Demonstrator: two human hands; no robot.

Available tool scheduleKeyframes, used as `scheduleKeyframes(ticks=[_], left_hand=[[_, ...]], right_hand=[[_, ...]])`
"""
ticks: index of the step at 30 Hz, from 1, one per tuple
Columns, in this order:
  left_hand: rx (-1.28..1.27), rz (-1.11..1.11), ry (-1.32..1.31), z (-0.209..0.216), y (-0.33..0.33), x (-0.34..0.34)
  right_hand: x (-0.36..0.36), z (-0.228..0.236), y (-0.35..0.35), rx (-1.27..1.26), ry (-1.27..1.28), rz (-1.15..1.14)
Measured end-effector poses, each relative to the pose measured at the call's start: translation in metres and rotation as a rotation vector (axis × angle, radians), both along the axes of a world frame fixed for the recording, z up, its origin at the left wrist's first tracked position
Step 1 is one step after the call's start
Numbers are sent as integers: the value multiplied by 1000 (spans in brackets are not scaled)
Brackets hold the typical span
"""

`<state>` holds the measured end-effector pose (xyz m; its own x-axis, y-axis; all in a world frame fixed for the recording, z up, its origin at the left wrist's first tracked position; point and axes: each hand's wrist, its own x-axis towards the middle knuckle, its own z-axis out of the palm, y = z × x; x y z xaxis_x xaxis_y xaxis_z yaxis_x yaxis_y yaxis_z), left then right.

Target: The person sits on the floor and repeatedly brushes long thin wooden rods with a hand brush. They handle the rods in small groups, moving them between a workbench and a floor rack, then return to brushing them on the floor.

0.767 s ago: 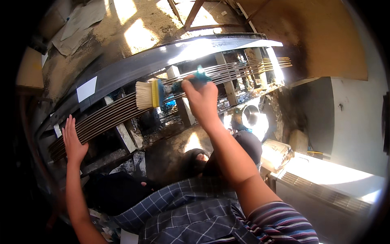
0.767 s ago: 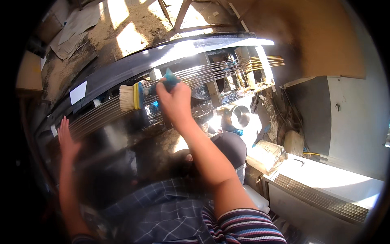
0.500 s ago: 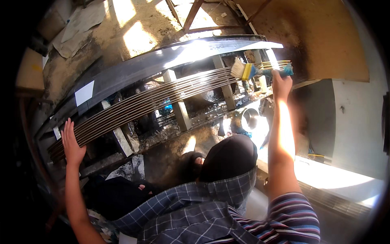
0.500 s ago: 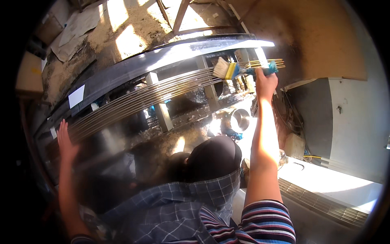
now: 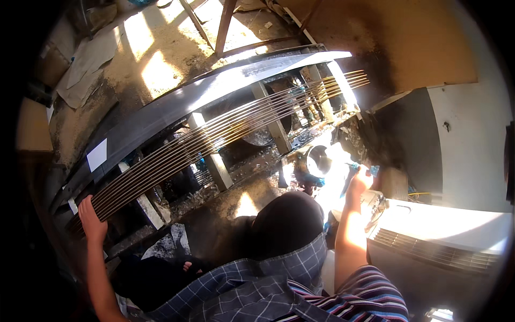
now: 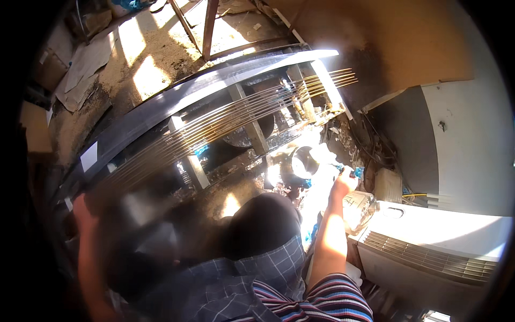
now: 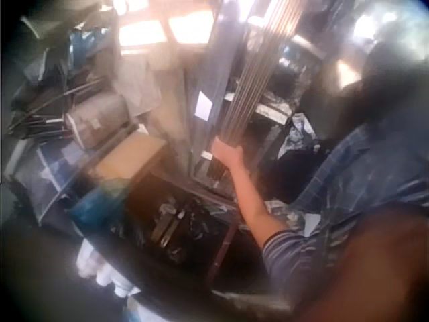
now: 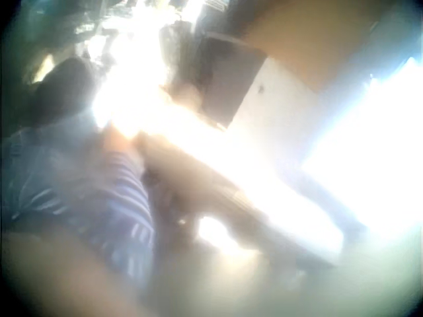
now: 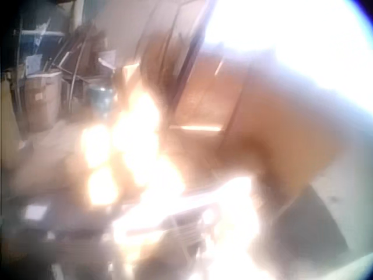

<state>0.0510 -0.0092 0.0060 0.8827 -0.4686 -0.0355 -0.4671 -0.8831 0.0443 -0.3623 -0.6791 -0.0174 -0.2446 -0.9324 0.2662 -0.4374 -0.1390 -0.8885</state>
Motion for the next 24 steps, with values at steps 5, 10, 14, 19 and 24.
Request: scheduleKeyframes(ticks=[5, 10, 14, 19, 24], left_hand=[[-87, -67, -62, -9, -1, 3], [-114, -181, 52, -29, -6, -3], [38, -224, 46, 11, 8, -42], [189, 6, 324, 160, -88, -149], [203, 179, 720, 331, -219, -269]], right_hand=[[16, -81, 11, 447, 233, 75], [-39, -41, 3, 1479, 183, 49], [-19, 44, 72, 1294, 914, 503], [31, 200, 209, 717, 938, 939], [-6, 298, 378, 1223, 387, 1844]])
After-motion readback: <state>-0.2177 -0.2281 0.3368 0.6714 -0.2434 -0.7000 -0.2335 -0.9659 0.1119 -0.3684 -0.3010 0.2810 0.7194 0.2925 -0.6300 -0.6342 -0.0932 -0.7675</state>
